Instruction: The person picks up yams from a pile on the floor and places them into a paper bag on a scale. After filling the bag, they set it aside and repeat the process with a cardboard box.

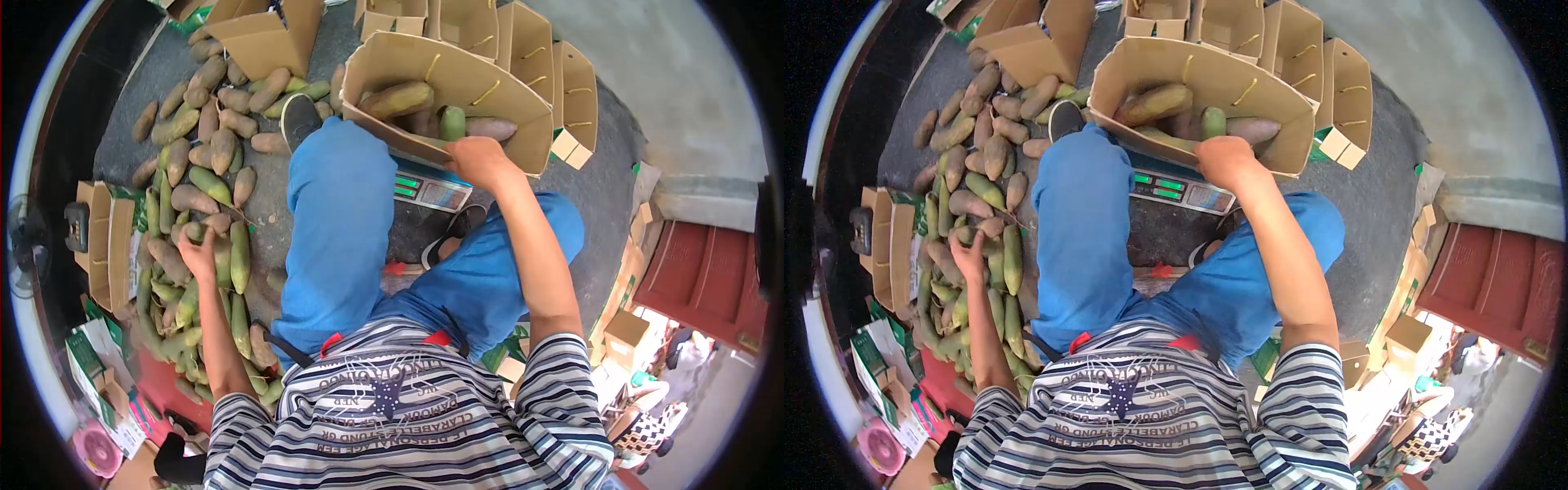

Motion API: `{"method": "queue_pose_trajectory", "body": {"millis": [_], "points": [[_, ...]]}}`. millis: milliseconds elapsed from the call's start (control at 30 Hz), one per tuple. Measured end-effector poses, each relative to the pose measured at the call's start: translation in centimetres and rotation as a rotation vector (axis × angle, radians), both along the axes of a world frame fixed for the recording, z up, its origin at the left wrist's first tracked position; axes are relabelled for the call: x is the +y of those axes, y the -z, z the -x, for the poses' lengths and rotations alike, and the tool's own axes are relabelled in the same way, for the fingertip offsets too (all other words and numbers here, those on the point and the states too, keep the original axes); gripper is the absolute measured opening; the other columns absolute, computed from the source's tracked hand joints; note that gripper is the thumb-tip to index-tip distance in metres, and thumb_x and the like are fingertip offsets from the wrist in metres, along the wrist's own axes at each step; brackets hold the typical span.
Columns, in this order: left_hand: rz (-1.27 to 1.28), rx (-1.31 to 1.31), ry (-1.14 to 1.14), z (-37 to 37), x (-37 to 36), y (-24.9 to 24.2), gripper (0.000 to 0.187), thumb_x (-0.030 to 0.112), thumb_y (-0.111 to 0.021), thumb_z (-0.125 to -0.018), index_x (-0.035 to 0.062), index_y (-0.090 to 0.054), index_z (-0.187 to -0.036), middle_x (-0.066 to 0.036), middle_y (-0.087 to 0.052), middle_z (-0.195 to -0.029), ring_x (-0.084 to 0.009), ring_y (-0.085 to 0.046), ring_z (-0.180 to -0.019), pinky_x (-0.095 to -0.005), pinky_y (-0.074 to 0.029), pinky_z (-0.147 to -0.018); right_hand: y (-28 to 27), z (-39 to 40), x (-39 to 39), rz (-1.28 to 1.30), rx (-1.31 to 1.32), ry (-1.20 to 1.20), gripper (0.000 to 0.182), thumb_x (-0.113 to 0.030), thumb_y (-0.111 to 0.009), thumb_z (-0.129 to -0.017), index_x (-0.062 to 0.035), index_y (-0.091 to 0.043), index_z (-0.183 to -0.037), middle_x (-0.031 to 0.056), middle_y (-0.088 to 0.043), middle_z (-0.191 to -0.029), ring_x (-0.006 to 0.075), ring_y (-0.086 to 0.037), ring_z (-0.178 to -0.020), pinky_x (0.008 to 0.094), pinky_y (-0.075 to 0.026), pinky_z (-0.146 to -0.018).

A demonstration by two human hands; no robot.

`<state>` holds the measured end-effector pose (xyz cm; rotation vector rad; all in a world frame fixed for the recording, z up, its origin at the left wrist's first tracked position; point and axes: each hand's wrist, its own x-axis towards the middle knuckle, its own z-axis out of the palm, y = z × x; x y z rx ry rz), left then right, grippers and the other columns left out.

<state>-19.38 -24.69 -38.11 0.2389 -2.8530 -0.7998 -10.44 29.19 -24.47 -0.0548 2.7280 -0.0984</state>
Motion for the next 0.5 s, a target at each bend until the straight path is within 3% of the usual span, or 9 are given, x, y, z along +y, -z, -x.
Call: {"method": "queue_pose_trajectory", "body": {"millis": [33, 100, 200, 300, 367, 467, 500], "points": [[-0.241, 0.000, 0.005, 1.5, 0.8, -1.6, 0.063, 0.031, -0.075, -0.075, 0.0014, -0.048, -0.123, -0.016, -0.052, -0.119, -0.0303, -0.049, -0.111, -0.0422, -0.040, -0.093, 0.2, -0.1, 0.0, 0.015, 0.011, 0.007, 0.022, -0.024, -0.061, -0.079, -0.0051, -0.062, -0.090, 0.0176, -0.063, -0.079, 0.0349, -0.061, -0.081, 0.0459, -0.047, -0.070], [-0.500, 0.151, 0.124, 2.7, 6.9, -8.5, 0.053, 0.023, -0.072, -0.078, -0.0015, -0.051, -0.120, -0.013, -0.055, -0.117, -0.0212, -0.054, -0.105, -0.0337, -0.042, -0.090, -0.1, 0.0, -0.2, -0.009, 0.011, 0.012, 0.019, -0.022, -0.062, -0.078, -0.0056, -0.063, -0.087, 0.0161, -0.064, -0.079, 0.0337, -0.062, -0.081, 0.0448, -0.048, -0.069], [-0.744, 0.274, 0.323, 2.7, 16.1, -18.3, 0.049, 0.013, -0.069, -0.080, -0.0018, -0.049, -0.122, -0.012, -0.055, -0.116, -0.0201, -0.054, -0.104, -0.0317, -0.043, -0.090, -0.4, -0.3, -0.5, -0.020, 0.021, 0.015, 0.014, -0.018, -0.062, -0.076, -0.0074, -0.067, -0.082, 0.0143, -0.066, -0.082, 0.0320, -0.063, -0.083, 0.0430, -0.050, -0.069], [-0.837, 0.311, 0.516, 2.2, 23.0, -23.4, 0.050, 0.009, -0.068, -0.079, -0.0011, -0.047, -0.123, -0.012, -0.054, -0.116, -0.0193, -0.053, -0.106, -0.0304, -0.043, -0.091, 0.0, -0.2, -0.3, 0.006, 0.048, 0.015, 0.014, -0.019, -0.062, -0.077, -0.0067, -0.065, -0.083, 0.0147, -0.065, -0.081, 0.0324, -0.063, -0.082, 0.0437, -0.050, -0.068], [-0.907, 0.236, 0.713, 2.5, 26.7, -23.6, 0.049, 0.010, -0.070, -0.076, 0.0031, -0.049, -0.120, -0.010, -0.055, -0.115, -0.0192, -0.054, -0.105, -0.0319, -0.042, -0.092, 0.5, -0.4, 0.0, 0.019, 0.054, -0.004, 0.019, -0.021, -0.062, -0.078, -0.0054, -0.062, -0.088, 0.0155, -0.063, -0.078, 0.0339, -0.061, -0.080, 0.0451, -0.048, -0.068], [-0.208, 0.365, 0.994, 2.4, 29.1, -22.3, 0.038, 0.014, -0.067, -0.079, 0.0026, -0.054, -0.112, -0.012, -0.056, -0.112, -0.0206, -0.055, -0.103, -0.0327, -0.042, -0.090, 0.2, -0.4, -0.2, 0.014, 0.049, 0.016, 0.019, -0.022, -0.062, -0.078, -0.0054, -0.062, -0.088, 0.0150, -0.063, -0.078, 0.0334, -0.062, -0.080, 0.0450, -0.048, -0.068], [-0.312, 0.175, 0.985, 1.9, 29.1, -22.6, 0.035, 0.016, -0.067, -0.080, 0.0022, -0.055, -0.110, -0.012, -0.057, -0.110, -0.0219, -0.055, -0.103, -0.0332, -0.042, -0.090, 0.1, -0.5, -0.1, 0.008, 0.062, 0.006, 0.019, -0.023, -0.062, -0.078, -0.0055, -0.062, -0.088, 0.0149, -0.063, -0.078, 0.0333, -0.062, -0.080, 0.0449, -0.049, -0.068]]}}
